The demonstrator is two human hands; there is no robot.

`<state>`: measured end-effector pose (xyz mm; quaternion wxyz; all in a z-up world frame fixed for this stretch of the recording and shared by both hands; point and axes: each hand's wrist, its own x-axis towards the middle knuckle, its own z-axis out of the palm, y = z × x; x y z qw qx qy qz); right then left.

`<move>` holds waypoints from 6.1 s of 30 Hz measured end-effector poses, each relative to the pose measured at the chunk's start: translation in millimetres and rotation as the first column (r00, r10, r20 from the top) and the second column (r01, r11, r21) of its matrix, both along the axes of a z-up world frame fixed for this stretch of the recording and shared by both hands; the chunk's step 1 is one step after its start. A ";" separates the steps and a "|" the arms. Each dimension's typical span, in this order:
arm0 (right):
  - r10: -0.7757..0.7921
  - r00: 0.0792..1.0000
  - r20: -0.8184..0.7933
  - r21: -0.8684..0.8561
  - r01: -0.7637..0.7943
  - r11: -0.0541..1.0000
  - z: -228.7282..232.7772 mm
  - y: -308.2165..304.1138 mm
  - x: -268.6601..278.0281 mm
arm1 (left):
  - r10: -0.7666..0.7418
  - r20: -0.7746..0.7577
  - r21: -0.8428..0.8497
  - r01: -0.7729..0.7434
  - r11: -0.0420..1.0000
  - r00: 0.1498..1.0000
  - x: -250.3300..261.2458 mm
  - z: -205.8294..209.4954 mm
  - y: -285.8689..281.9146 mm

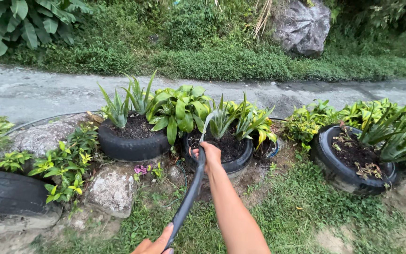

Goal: The person holds a hose and waters several plants in tire planters along an outdoor path.

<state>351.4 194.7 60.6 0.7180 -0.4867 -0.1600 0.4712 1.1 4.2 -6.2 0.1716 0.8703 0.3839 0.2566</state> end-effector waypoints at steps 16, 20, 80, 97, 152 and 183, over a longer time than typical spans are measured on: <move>-0.104 0.994 -0.015 -0.062 0.103 0.993 -2.7 -6.7 2.3 | 0.106 0.054 0.038 -0.108 0.993 0.993 0.9 43.0 -24.8; -0.080 0.997 0.019 -0.090 0.082 0.993 -13.9 -13.0 10.0 | 0.185 -0.153 -0.171 -0.210 0.963 0.971 6.0 96.0 -52.5; -0.034 0.976 -0.215 -0.022 0.030 0.999 -32.9 -80.4 173.6 | -0.250 -0.095 -0.529 0.164 0.833 0.964 109.0 239.5 -130.6; -0.025 0.974 -0.223 -0.048 0.015 0.999 -31.9 -84.7 185.3 | -0.260 -0.129 -0.482 0.169 0.860 0.957 118.8 231.5 -132.9; -0.179 0.980 -0.085 -0.031 0.177 0.984 -49.4 -54.7 118.0 | -0.171 -0.380 -0.533 -0.064 0.844 0.909 62.1 159.5 -85.3; -0.181 0.979 -0.095 -0.123 0.169 0.978 -58.6 -71.3 109.4 | -0.128 -0.417 -0.514 -0.118 0.849 0.900 72.1 175.8 -100.3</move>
